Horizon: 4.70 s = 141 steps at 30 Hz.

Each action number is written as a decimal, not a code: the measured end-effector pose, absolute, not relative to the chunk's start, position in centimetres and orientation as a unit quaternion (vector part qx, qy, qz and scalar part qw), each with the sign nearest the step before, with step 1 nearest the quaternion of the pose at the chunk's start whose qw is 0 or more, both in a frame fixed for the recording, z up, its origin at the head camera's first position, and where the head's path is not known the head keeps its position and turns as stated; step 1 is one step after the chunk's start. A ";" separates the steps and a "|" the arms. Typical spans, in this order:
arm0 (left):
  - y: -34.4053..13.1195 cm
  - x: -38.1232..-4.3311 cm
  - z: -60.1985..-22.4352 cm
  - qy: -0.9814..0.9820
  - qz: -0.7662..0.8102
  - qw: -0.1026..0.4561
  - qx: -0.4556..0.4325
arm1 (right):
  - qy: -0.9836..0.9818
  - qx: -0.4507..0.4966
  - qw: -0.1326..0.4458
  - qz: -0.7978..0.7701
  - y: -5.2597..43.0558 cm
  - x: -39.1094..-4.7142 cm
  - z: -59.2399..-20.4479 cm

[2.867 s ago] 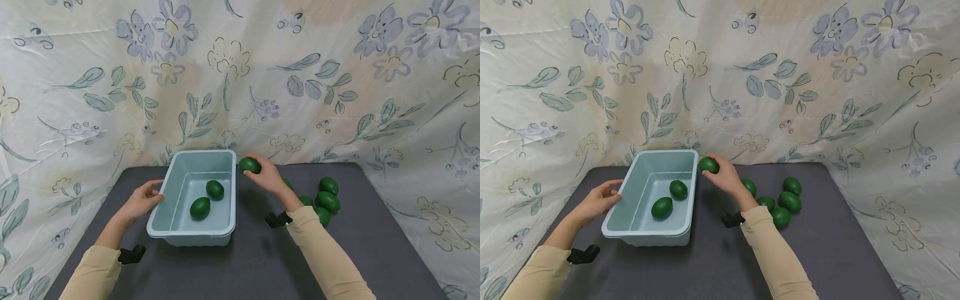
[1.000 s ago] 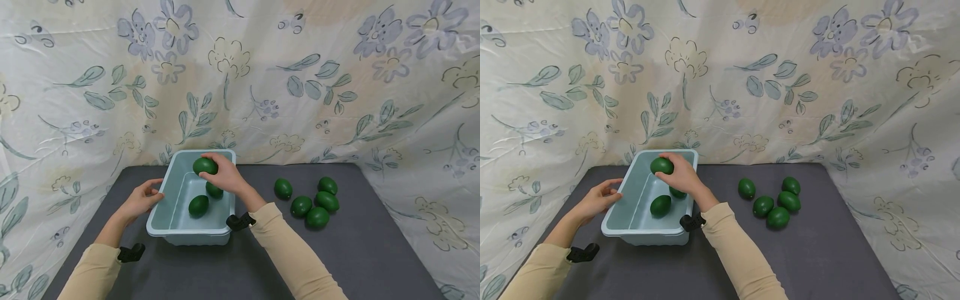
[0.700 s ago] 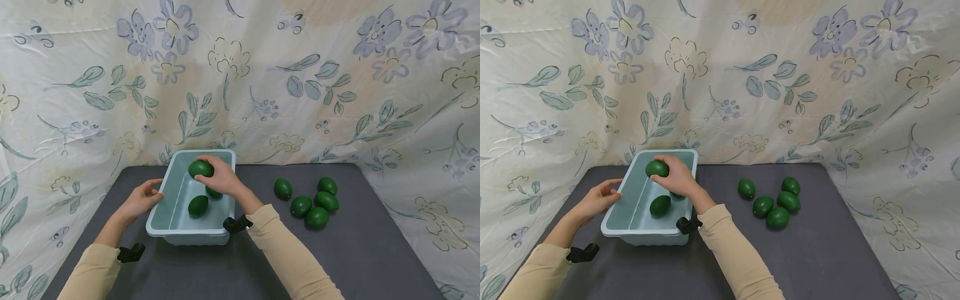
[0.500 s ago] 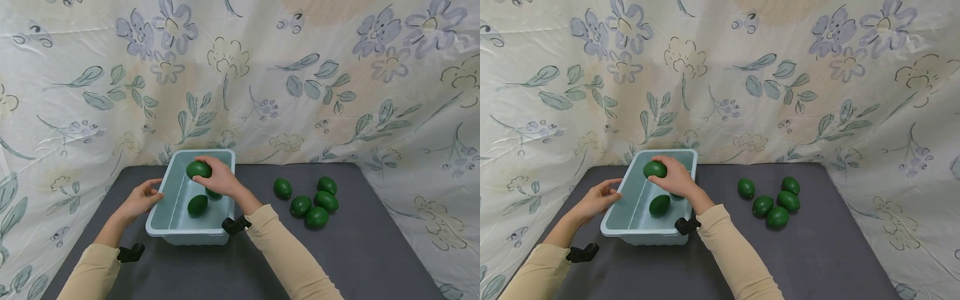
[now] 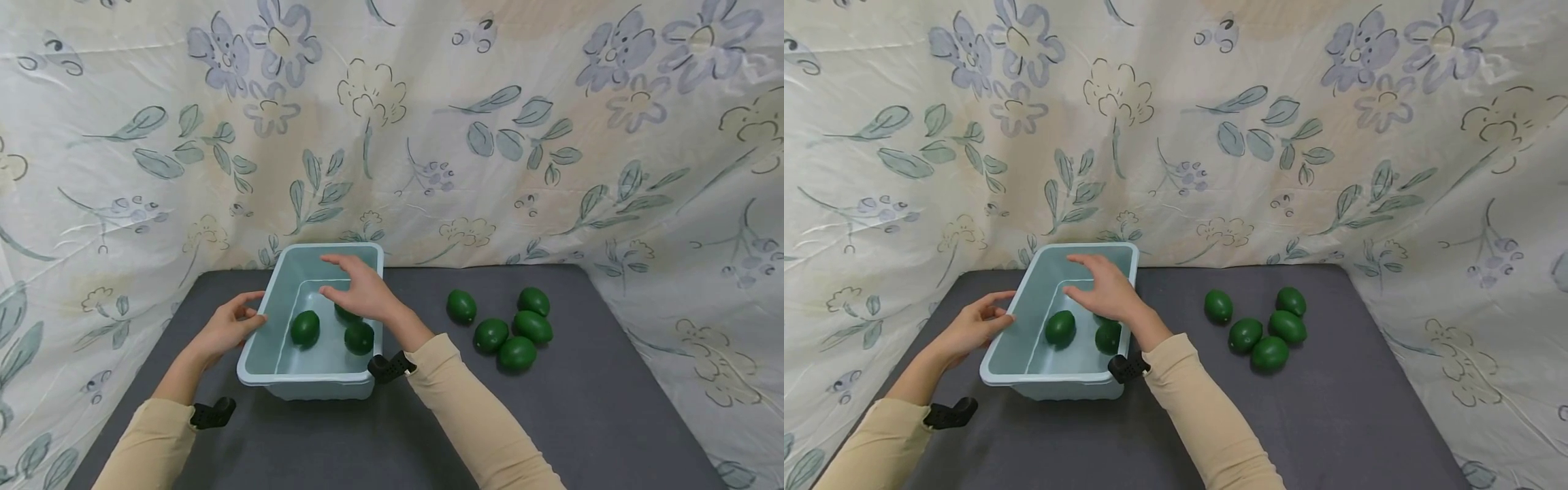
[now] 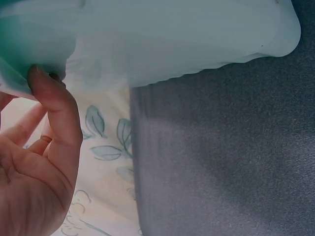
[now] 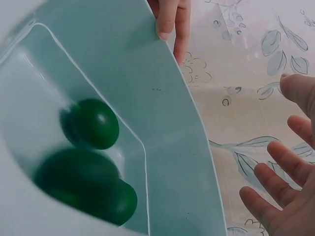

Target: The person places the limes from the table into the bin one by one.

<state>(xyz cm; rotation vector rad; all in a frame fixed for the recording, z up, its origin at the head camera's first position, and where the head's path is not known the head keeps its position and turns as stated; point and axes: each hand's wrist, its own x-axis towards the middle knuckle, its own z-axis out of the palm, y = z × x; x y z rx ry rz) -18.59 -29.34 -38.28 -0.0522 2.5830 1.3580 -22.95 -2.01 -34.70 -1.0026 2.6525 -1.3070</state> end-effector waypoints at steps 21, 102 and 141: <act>-29.4 -18.4 -38.3 0.880 0.462 0.109 -0.012 | 0.837 -0.336 -0.012 -0.431 0.0 -22.1 -34.6; -29.4 -18.4 -38.2 0.883 0.457 0.108 -0.009 | 0.891 -0.087 -0.168 -0.413 24.5 -19.9 -43.9; -29.5 -18.4 -38.4 0.884 0.456 0.102 -0.009 | 0.934 -0.042 -0.121 -0.334 29.5 -19.8 -49.1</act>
